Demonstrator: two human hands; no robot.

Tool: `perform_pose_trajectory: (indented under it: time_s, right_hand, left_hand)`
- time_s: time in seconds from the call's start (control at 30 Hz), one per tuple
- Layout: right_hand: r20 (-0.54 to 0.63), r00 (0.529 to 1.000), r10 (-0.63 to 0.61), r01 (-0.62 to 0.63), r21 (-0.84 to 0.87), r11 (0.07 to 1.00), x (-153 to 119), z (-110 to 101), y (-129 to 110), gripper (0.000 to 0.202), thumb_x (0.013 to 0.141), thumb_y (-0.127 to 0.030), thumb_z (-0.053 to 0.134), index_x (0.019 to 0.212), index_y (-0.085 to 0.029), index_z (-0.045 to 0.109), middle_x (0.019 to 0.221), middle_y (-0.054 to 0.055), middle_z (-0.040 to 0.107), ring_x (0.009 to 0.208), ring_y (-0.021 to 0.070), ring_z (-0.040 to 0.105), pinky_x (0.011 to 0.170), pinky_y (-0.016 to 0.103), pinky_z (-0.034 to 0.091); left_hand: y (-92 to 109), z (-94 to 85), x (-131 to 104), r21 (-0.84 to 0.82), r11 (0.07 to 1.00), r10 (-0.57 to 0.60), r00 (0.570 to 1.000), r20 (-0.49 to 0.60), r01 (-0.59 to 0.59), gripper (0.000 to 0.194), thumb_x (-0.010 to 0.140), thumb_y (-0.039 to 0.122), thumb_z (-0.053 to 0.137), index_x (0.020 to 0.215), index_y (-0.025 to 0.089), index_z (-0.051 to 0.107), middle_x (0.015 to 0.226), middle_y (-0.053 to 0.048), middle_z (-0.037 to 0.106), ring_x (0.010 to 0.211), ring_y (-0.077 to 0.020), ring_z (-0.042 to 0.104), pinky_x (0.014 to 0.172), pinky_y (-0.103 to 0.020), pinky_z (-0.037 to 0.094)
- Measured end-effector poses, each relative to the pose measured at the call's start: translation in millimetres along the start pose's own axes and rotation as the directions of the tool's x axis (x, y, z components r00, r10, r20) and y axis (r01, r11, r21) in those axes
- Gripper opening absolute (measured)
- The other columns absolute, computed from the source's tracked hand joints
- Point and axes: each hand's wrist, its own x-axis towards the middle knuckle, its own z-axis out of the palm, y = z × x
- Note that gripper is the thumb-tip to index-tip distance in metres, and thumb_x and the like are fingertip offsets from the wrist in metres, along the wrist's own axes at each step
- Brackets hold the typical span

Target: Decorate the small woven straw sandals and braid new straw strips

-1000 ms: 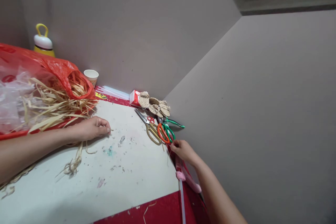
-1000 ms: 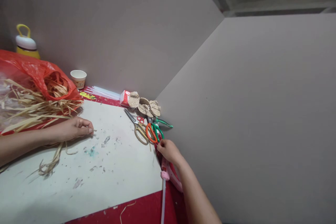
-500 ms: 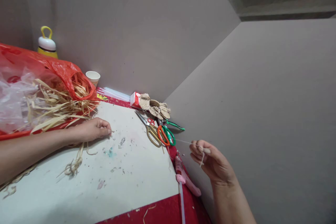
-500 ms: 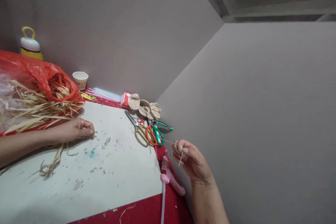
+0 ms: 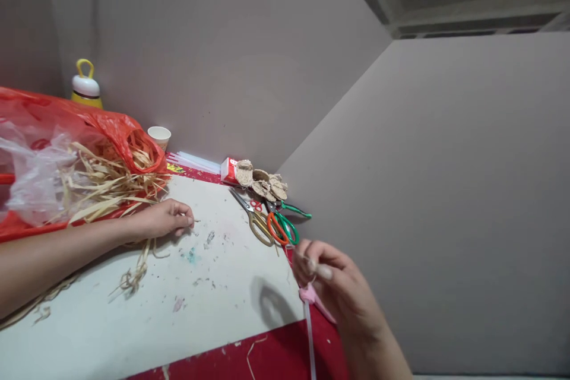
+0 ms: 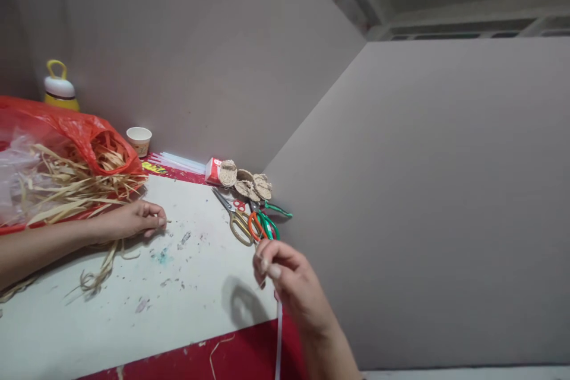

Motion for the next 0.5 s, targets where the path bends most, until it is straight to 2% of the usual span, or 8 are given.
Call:
perform_pose_trajectory:
  time_s: [0.1,0.2,0.27,0.33,0.4,0.5]
  right_hand:
    - [0.103,0.995,0.018,-0.016,-0.015,1.0,-6.4,32.5,20.8,0.013,0.08,-0.031,0.062,0.073,-0.02,0.058,0.07,-0.001,0.048,0.06,0.0126,0.045,0.054,0.025,0.038]
    - [0.111,0.991,0.081,-0.048,-0.269,0.962,-8.0,65.8,41.5,0.005,0.08,-0.022,0.055,0.075,-0.02,0.055,0.067,-0.003,0.047,0.06,0.0112,0.043,0.056,0.023,0.036]
    - [0.121,0.992,0.023,0.037,-0.471,0.881,-6.2,83.5,53.7,0.007,0.076,-0.015,0.052,0.072,-0.019,0.053,0.068,-0.003,0.049,0.062,0.011,0.045,0.058,0.022,0.036]
    - [0.153,0.987,-0.05,0.133,-0.606,0.784,-4.6,94.6,63.6,0.01,0.073,-0.01,0.051,0.07,-0.019,0.053,0.069,-0.003,0.051,0.062,0.0107,0.046,0.057,0.021,0.035]
    - [0.165,0.982,-0.09,0.177,-0.656,0.734,-5.7,99.5,69.9,0.013,0.07,-0.006,0.049,0.07,-0.019,0.053,0.067,-0.003,0.051,0.06,0.0107,0.045,0.056,0.021,0.034]
    - [0.168,0.975,-0.143,0.22,-0.694,0.686,-14.8,99.4,71.8,0.015,0.069,-0.005,0.048,0.071,-0.02,0.053,0.067,-0.003,0.052,0.062,0.0118,0.046,0.058,0.023,0.033]
  left_hand:
    - [15.7,7.8,-12.4,-0.082,0.996,0.024,0.999,0.032,-0.022,0.034,0.075,0.049,0.061,0.076,0.015,0.058,0.065,-0.002,0.066,0.044,-0.0061,0.034,0.045,-0.021,0.02]
    - [29.4,22.7,-24.7,-0.121,0.992,0.001,0.987,0.16,0.019,0.036,0.073,0.05,0.064,0.081,0.016,0.057,0.076,-0.004,0.07,0.039,-0.0037,0.023,0.04,-0.022,0.014]
    - [35.9,36.2,-27.4,-0.162,0.986,-0.005,0.97,0.243,0.046,0.038,0.071,0.052,0.066,0.079,0.017,0.056,0.077,-0.003,0.07,0.038,-0.0033,0.021,0.038,-0.022,0.012]
    - [41.5,51.4,-24.1,-0.199,0.975,-0.035,0.954,0.299,0.099,0.038,0.065,0.05,0.072,0.078,0.017,0.057,0.067,0.002,0.064,0.038,-0.0034,0.023,0.038,-0.021,0.014]
    - [47.2,66.8,-16.2,-0.232,0.952,-0.122,0.944,0.306,0.198,0.039,0.058,0.046,0.077,0.072,0.016,0.057,0.051,0.007,0.051,0.036,-0.0034,0.022,0.037,-0.021,0.013]
    - [54.3,87.4,-2.5,-0.248,0.938,-0.167,0.943,0.288,0.242,0.039,0.055,0.044,0.076,0.069,0.016,0.054,0.056,0.003,0.055,0.036,-0.0022,0.02,0.038,-0.02,0.012]
